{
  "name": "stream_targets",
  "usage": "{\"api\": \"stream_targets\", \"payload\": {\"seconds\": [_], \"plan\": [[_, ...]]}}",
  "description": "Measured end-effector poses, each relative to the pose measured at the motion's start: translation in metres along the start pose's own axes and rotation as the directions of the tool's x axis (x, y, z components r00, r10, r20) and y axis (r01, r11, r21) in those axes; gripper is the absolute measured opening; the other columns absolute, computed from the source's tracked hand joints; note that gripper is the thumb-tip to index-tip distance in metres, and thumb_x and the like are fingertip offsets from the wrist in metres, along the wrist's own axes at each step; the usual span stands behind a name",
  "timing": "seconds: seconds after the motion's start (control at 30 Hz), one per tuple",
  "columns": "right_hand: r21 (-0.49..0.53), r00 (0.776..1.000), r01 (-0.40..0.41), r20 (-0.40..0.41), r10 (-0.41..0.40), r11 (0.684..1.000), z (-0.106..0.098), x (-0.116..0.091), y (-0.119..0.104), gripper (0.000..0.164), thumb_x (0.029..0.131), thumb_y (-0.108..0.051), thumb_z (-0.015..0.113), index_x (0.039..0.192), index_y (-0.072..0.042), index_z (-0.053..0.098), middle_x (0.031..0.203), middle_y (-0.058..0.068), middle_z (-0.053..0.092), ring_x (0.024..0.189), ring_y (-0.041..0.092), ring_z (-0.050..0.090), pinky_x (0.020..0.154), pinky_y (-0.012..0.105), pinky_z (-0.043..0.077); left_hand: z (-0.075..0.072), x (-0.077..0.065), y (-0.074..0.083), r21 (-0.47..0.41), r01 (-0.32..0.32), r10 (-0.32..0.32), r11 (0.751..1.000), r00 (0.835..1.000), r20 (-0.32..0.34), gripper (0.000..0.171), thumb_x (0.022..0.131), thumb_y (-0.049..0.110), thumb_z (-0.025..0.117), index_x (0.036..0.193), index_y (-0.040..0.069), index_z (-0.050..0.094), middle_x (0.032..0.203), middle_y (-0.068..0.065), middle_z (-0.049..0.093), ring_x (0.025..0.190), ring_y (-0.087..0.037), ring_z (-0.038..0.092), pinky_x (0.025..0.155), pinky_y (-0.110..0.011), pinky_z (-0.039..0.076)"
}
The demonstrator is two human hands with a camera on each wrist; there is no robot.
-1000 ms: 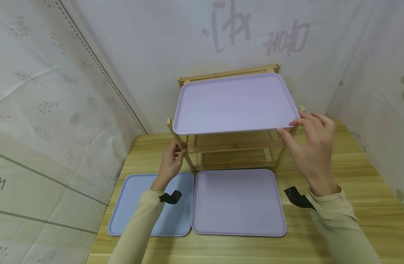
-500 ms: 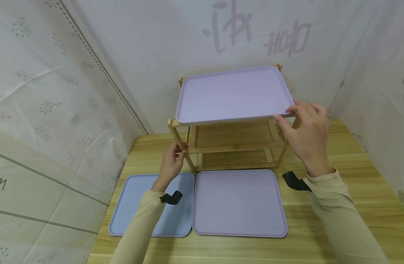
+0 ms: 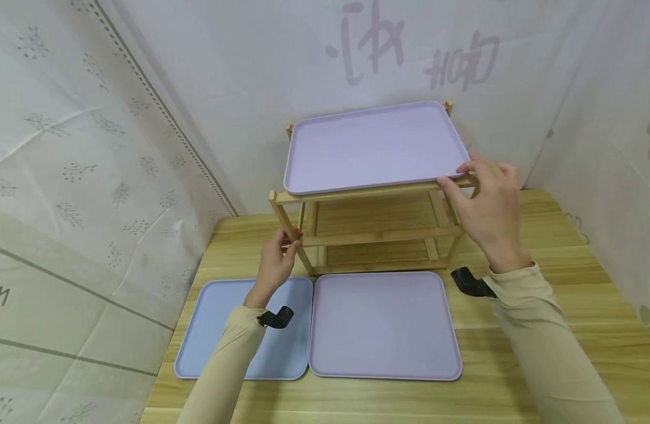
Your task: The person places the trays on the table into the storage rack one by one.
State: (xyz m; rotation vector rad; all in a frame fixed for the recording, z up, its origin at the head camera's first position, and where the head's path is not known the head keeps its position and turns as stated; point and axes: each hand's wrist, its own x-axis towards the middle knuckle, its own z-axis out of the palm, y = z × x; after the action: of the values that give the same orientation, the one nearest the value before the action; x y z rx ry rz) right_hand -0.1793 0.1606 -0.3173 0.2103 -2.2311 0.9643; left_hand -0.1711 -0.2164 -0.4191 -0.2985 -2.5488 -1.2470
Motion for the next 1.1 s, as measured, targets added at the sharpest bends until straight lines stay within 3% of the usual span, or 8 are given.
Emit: {"api": "stream_targets", "payload": {"seconds": [0.47,0.63,0.87,1.0,1.1], "plan": [[-0.027,0.999,-0.041,0.001,0.041,0.999,0.004,0.001,-0.003,0.036,0.085,-0.029,0.075,0.098,0.003,0.064,0.125,0.022,0.064,0.108,0.041,0.047,0.088,0.047,0.034,0.001,0.001,0.001,-0.010,0.000,0.000,1.000,1.000,-0.012,0.024,0.093,0.000,0.058,0.117,-0.004,0.058,0.113,-0.019,0.070,0.097,-0.033,0.068,0.078,-0.045,0.057],[-0.015,1.000,-0.030,-0.005,0.030,0.999,0.005,0.001,-0.002,0.036,0.085,-0.027,0.074,0.100,0.005,0.064,0.122,0.023,0.064,0.107,0.041,0.047,0.089,0.046,0.033,0.000,0.000,0.001,-0.007,-0.005,0.005,1.000,1.000,-0.010,0.025,0.093,0.000,0.059,0.117,-0.005,0.058,0.113,-0.019,0.070,0.097,-0.032,0.068,0.078,-0.045,0.057],[0.053,1.000,0.021,-0.022,-0.020,0.998,0.001,-0.001,0.002,0.035,0.087,-0.017,0.071,0.115,0.005,0.065,0.131,0.023,0.059,0.114,0.043,0.049,0.092,0.046,0.033,0.001,0.001,-0.001,-0.019,0.010,-0.010,1.000,1.000,-0.013,0.025,0.094,0.001,0.058,0.119,-0.004,0.058,0.113,-0.018,0.069,0.098,-0.033,0.067,0.079,-0.045,0.056],[0.078,0.995,0.054,-0.087,-0.047,0.996,-0.006,-0.004,0.002,0.034,0.085,-0.012,0.071,0.114,0.005,0.065,0.121,0.023,0.065,0.110,0.041,0.053,0.093,0.039,0.032,0.000,0.001,0.000,-0.017,0.005,-0.005,1.000,1.000,-0.012,0.025,0.094,0.001,0.058,0.118,-0.004,0.058,0.114,-0.018,0.069,0.097,-0.034,0.067,0.078,-0.045,0.056],[0.094,0.992,0.039,-0.122,-0.027,0.995,-0.014,-0.007,0.001,0.029,0.085,-0.008,0.070,0.111,0.006,0.065,0.112,0.023,0.066,0.105,0.029,0.054,0.090,0.028,0.032,0.001,0.002,-0.001,-0.011,0.002,-0.002,1.000,1.000,-0.005,0.025,0.094,0.001,0.057,0.118,-0.004,0.057,0.114,-0.018,0.069,0.097,-0.033,0.068,0.078,-0.045,0.056]]}}
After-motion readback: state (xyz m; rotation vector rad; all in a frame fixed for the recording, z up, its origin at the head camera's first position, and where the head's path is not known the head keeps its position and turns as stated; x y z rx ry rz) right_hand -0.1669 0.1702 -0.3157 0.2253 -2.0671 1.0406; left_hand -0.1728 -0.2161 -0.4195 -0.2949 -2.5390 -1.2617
